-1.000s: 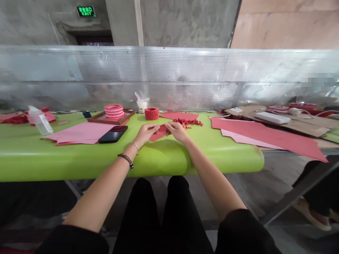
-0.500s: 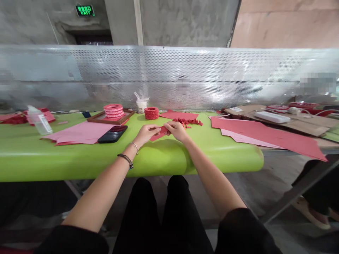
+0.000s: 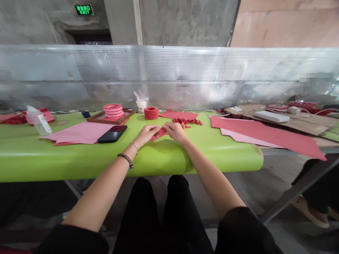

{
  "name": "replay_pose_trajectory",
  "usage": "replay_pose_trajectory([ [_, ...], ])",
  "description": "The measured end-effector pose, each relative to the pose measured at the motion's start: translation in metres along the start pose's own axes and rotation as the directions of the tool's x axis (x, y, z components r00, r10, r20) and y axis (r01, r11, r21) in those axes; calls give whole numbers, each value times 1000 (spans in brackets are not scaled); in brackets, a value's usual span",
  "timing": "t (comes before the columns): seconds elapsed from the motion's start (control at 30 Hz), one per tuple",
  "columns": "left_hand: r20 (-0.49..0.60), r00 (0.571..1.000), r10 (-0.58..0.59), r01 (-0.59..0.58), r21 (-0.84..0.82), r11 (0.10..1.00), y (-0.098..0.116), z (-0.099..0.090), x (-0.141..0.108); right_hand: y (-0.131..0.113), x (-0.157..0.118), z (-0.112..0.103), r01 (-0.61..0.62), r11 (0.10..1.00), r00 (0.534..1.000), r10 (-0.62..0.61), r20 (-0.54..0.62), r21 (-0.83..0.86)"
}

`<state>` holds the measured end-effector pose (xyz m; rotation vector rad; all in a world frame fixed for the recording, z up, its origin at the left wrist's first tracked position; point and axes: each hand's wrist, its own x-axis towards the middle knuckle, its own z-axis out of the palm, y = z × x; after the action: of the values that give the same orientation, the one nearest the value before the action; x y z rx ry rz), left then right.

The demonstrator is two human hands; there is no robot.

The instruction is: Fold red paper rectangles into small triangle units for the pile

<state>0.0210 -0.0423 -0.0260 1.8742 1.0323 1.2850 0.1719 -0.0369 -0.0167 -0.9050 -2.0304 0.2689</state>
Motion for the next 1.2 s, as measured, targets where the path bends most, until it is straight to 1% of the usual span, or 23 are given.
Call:
replay_pose_trajectory([
  [0.13,32,999,0,-1,22,1000,1,0,-1,-1,-1,0,4,1000,999,-4,34,4],
  [0.33,77,996,-39,36,32,999,-4,0,1,-1,-1,-1,8,1000,995,-11,94,30],
  [0.43,78,996,-47,46,18,999,-4,0,1,0,-1,-2,-3,999,997,0,80,45],
  [0.53,77,995,-56,56,-9,998,-4,0,1,1,-1,-3,-15,997,999,13,31,78],
  [0.6,107,991,-77,81,-31,996,-4,0,2,2,0,-2,-20,995,1000,20,1,101],
  [0.7,183,976,-119,132,-64,989,-7,-1,4,3,0,-2,-13,992,1000,13,3,124],
  [0.77,214,967,-138,159,-82,984,-8,-1,5,4,0,-1,2,992,1000,-3,6,127],
  [0.93,233,957,-173,202,-108,973,-12,-1,7,4,0,1,66,993,998,-66,-4,96],
  [1.2,213,968,-133,177,-204,963,-10,0,6,1,-3,3,152,984,988,-150,-36,90],
])
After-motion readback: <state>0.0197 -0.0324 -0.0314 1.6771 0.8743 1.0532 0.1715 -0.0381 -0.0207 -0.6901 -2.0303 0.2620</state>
